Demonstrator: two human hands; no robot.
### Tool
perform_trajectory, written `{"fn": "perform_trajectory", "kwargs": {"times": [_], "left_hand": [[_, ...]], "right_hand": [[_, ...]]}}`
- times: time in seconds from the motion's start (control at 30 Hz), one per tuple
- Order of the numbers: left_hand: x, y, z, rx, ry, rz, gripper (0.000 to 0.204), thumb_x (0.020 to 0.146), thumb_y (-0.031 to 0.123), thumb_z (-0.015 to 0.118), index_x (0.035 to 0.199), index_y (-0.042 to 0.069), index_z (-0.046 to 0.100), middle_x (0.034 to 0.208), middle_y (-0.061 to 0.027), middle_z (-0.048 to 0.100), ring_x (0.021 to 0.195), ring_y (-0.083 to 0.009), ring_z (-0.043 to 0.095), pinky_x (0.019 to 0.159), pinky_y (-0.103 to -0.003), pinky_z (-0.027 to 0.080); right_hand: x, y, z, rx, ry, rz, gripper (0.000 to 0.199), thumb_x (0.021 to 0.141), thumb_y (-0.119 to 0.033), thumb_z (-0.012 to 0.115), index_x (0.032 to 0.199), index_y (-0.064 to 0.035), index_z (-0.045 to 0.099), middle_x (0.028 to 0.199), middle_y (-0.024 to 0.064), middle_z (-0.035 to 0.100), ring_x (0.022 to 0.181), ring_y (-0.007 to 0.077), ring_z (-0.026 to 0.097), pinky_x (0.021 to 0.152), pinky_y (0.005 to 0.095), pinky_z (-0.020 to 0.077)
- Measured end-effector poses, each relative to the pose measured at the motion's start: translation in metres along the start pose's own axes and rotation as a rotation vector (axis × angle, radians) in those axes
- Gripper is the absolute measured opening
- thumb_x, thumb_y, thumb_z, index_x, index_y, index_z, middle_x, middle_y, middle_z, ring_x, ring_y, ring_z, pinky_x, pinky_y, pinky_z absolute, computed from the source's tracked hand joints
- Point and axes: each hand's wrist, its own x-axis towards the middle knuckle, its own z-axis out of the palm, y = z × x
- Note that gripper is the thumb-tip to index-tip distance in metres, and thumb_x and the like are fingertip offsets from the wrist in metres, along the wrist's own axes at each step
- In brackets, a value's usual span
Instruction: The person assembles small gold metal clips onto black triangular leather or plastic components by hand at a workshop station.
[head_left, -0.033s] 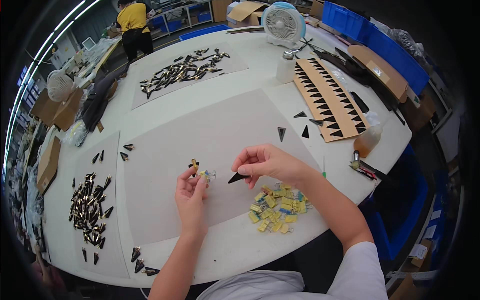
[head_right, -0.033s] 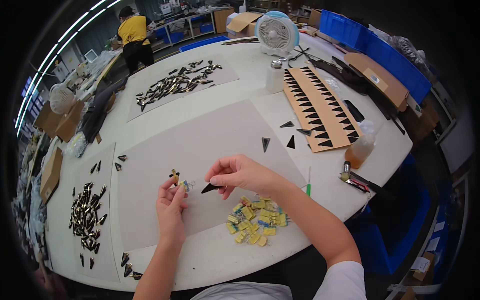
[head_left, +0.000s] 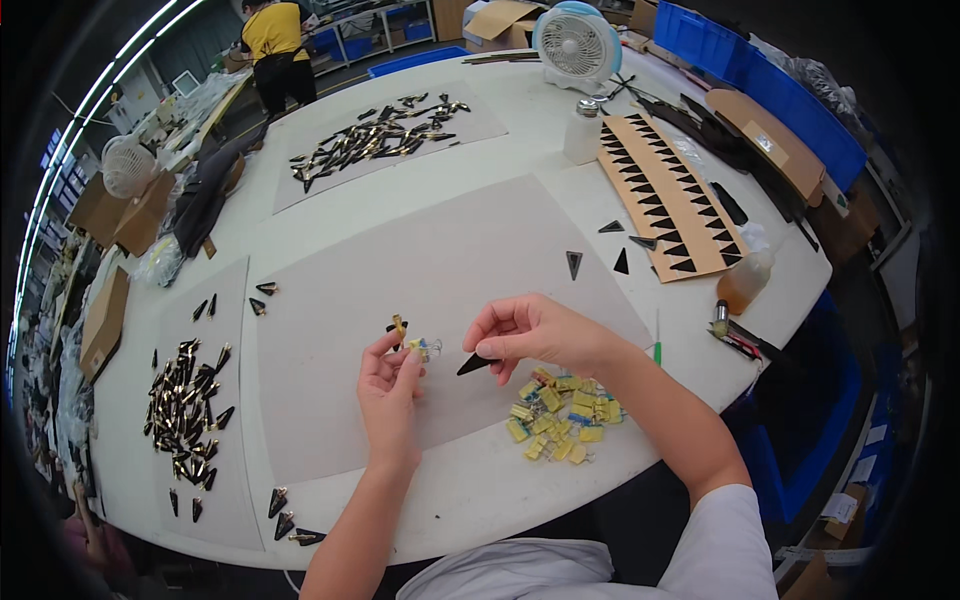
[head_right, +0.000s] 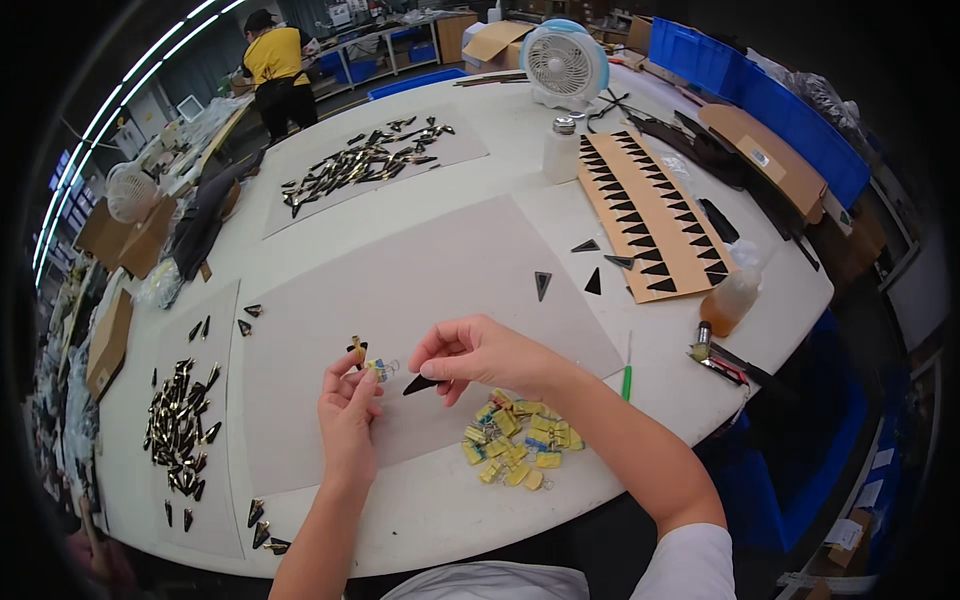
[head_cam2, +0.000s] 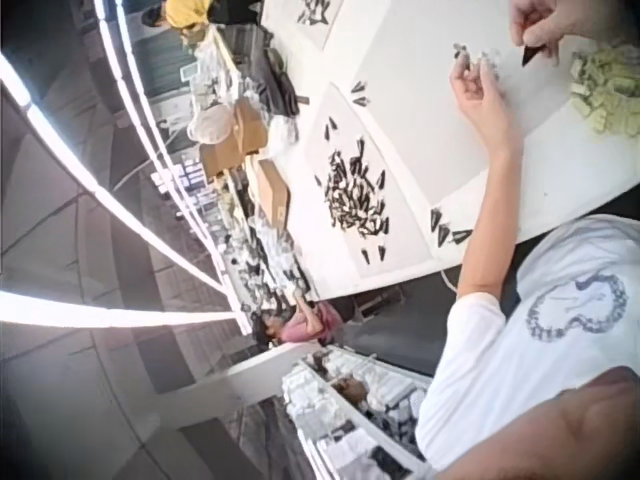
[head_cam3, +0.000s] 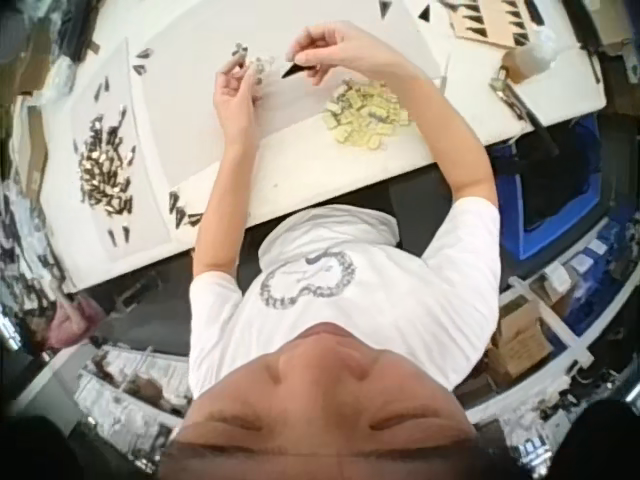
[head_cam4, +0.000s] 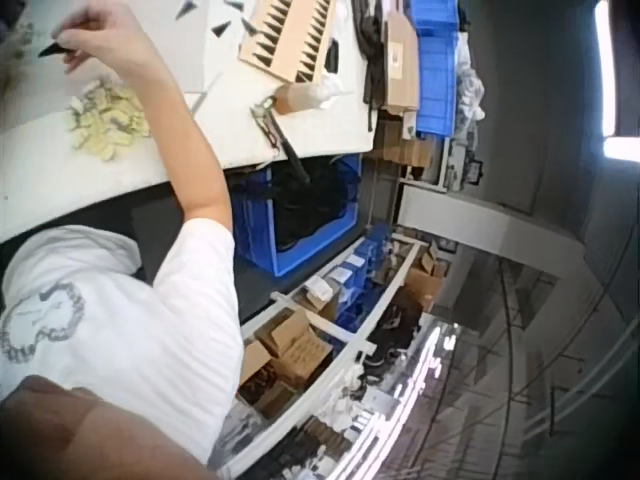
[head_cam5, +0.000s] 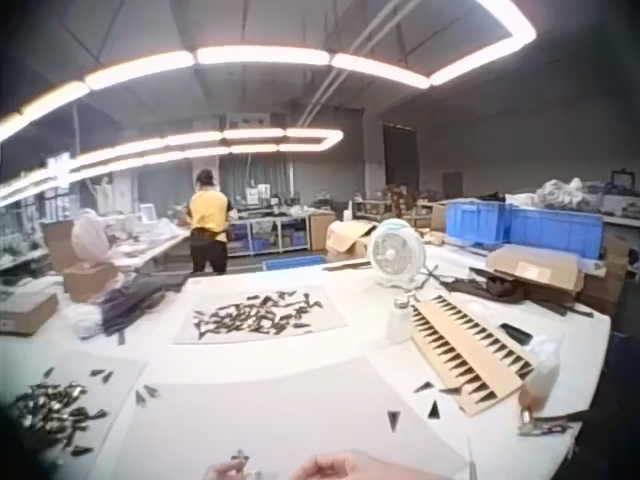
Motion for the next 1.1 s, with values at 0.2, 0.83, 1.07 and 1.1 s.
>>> {"fn": "perform_trajectory", "kwargs": {"times": [0.2,0.83,1.07,1.1], "left_hand": [[-0.005,0.008,-0.044,0.256,-0.11,0.045,0.045,0.094,0.018,0.063,0.135,0.006,0.049,0.104,-0.0043,0.062,0.089,-0.0093,0.058,0.072,-0.024,0.045],[-0.086,0.014,-0.052,-0.164,-0.063,-0.039,0.049,0.089,0.0,0.065,0.133,0.0,0.045,0.092,-0.0043,0.061,0.086,-0.0087,0.059,0.079,-0.023,0.048],[-0.093,0.012,-0.052,-0.239,-0.028,-0.074,0.05,0.088,-0.002,0.064,0.134,0.001,0.045,0.092,-0.0032,0.06,0.085,-0.0075,0.058,0.078,-0.022,0.048],[-0.093,0.011,-0.052,-0.241,-0.032,-0.079,0.05,0.088,-0.002,0.064,0.134,0.001,0.045,0.092,-0.0032,0.06,0.085,-0.0075,0.058,0.078,-0.022,0.048]], "right_hand": [[0.014,0.011,0.029,-0.01,-0.178,-0.001,0.018,0.089,-0.006,0.062,0.107,-0.0019,0.062,0.097,0.0033,0.061,0.079,0.0091,0.059,0.074,0.0244,0.0508],[-0.02,0.021,0.088,-0.002,-0.011,-0.073,0.026,0.098,-0.009,0.053,0.122,-0.0006,0.049,0.092,0.0074,0.064,0.084,0.0134,0.062,0.075,0.0281,0.0525],[-0.023,0.03,0.106,0.081,0.033,0.032,0.015,0.096,-0.013,0.06,0.104,0.0002,0.059,0.086,0.0047,0.065,0.076,0.0094,0.062,0.07,0.0248,0.0525],[-0.024,0.031,0.107,0.067,0.021,0.045,0.016,0.094,-0.014,0.064,0.1,0.0007,0.06,0.086,0.0044,0.065,0.075,0.0077,0.06,0.068,0.0235,0.0518]]}}
